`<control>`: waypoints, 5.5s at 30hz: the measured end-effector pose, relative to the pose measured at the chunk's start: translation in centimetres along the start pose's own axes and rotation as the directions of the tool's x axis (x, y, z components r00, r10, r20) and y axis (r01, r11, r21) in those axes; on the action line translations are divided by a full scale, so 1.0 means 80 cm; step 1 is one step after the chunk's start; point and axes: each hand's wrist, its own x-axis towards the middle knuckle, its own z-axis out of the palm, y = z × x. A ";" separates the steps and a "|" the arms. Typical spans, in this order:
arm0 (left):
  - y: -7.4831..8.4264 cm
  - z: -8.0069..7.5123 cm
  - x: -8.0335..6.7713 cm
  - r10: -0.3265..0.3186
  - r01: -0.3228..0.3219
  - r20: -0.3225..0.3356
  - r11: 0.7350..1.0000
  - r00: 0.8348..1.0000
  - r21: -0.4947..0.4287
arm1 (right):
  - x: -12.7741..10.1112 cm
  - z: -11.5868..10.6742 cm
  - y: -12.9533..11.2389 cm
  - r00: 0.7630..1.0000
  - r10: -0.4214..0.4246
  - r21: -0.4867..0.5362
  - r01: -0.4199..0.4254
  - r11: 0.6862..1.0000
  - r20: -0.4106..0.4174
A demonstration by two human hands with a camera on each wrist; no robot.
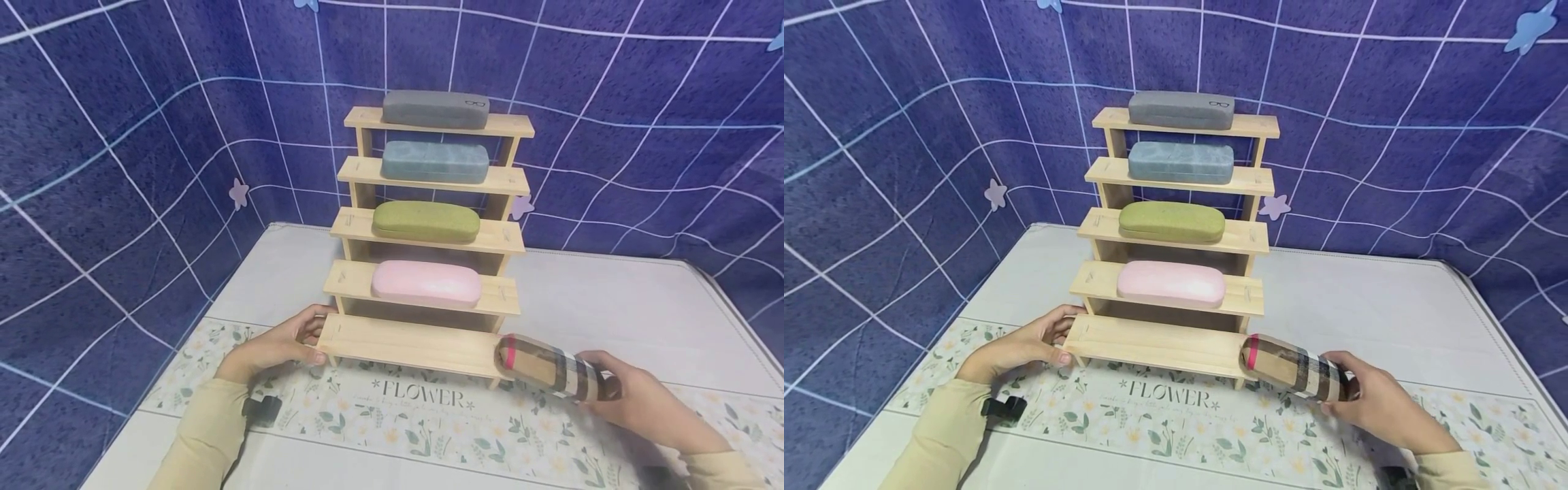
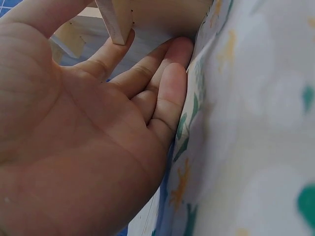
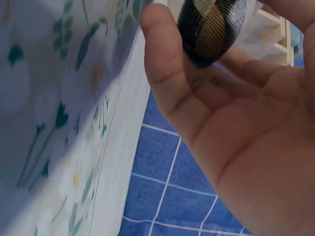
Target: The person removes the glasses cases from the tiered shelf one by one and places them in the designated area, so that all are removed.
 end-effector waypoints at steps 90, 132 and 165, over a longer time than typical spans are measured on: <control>-0.004 0.000 -0.004 -0.009 0.009 -0.009 1.000 1.000 -0.020 | 0.104 -0.030 -0.148 0.887 -0.425 -0.029 0.427 0.904 -0.177; -0.010 0.005 -0.006 0.004 -0.004 0.003 0.999 1.000 -0.050 | 0.119 -0.042 -0.110 0.933 -0.339 -0.105 0.328 0.939 -0.117; -0.006 0.006 -0.004 0.016 -0.014 0.018 0.993 1.000 -0.121 | 0.067 -0.098 -0.016 0.970 -0.201 -0.078 0.191 0.978 -0.141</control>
